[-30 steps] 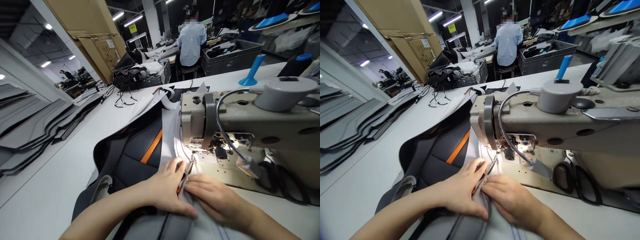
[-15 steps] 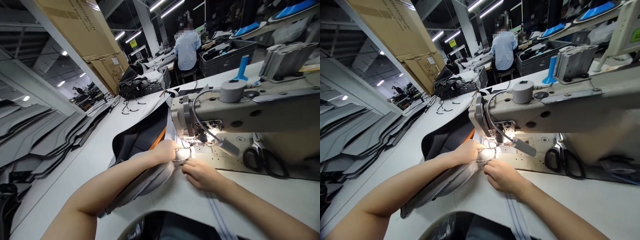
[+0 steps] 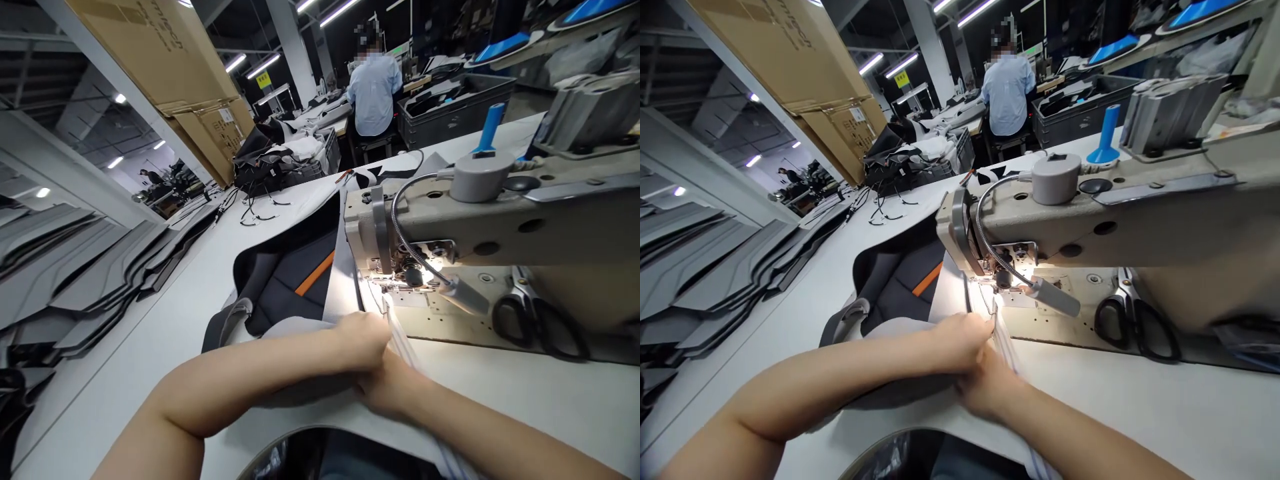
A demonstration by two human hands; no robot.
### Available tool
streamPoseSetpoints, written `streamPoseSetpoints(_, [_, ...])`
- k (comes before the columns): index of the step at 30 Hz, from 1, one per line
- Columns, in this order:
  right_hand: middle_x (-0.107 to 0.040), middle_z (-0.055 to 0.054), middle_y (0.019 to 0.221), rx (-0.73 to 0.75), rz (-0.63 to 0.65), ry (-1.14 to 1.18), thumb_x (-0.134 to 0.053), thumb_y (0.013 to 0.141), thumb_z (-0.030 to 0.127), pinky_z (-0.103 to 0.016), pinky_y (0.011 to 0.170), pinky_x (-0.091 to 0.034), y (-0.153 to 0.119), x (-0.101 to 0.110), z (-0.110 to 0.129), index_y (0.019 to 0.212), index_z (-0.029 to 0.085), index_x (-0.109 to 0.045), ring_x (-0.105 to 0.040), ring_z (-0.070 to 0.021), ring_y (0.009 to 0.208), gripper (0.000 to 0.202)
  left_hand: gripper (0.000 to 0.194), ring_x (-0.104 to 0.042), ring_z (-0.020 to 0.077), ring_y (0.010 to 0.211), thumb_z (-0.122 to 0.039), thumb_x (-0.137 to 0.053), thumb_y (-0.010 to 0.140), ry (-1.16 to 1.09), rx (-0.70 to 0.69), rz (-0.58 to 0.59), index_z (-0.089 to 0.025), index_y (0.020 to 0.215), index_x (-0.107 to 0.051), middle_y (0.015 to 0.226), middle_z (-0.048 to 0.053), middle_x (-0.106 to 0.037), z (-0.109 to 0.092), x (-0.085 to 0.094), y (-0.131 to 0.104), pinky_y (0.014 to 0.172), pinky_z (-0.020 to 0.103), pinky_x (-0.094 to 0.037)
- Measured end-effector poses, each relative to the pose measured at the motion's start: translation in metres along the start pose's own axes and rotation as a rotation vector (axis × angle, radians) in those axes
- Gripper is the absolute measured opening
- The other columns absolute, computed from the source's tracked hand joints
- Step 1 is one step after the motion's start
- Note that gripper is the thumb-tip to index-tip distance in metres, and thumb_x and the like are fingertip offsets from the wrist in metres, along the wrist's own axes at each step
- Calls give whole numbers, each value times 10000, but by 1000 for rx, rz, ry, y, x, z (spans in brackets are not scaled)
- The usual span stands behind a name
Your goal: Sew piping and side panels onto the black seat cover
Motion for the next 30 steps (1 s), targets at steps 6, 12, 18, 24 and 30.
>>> streamPoseSetpoints(6, [-630, -49, 775, 156, 69, -58, -393, 766, 87, -276, 682, -521, -59, 44, 2, 832, 200, -615, -606, -181, 733, 258, 392, -651, 280, 803, -262, -501, 773, -119, 13, -116, -99, 1127, -540, 930, 133, -664, 5, -22, -1, 653, 355, -536])
streamPoseSetpoints(12, [-641, -83, 867, -122, -392, -399, -346, 900, 181, -308, 637, -491, -62, 95, -82, 1042, 190, -617, -610, -200, 732, 307, 488, -651, 280, 815, -309, -424, 896, -157, 144, -253, -39, 1302, -404, 923, 145, -656, 8, -29, -3, 680, 374, -539])
streamPoseSetpoints(18, [-647, -118, 889, -129, -427, -398, -353, 900, 178, -338, 717, -516, -31, 78, -94, 1029, 128, -608, -610, -224, 810, 290, 361, -658, 279, 776, -307, -407, 914, -229, 140, -262, -90, 1182, -517, 886, 133, -665, 8, -28, -4, 641, 370, -538])
streamPoseSetpoints(24, [-651, -108, 935, -12, -360, -414, -370, 830, 95, -309, 708, -527, -33, 73, -77, 1075, 145, -612, -613, -201, 819, 348, 397, -655, 275, 774, -323, -415, 914, -261, 170, -297, -104, 1232, -505, 891, 126, -667, 9, -30, 1, 637, 374, -537])
streamPoseSetpoints(30, [-629, -75, 810, -57, -334, -607, -422, 819, 127, -266, 509, -482, -35, 73, -80, 1100, 137, -622, -609, -187, 662, 346, 350, -650, 265, 815, -258, -423, 903, -276, 248, -337, -111, 1192, -554, 940, 124, -665, 12, -22, 14, 646, 353, -531])
Point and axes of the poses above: each hand's wrist, its own y-axis towards the middle knuckle, its own x-axis out of the back of the hand, z = x × y, the point moved 8 cm from there along y, towards the middle knuckle
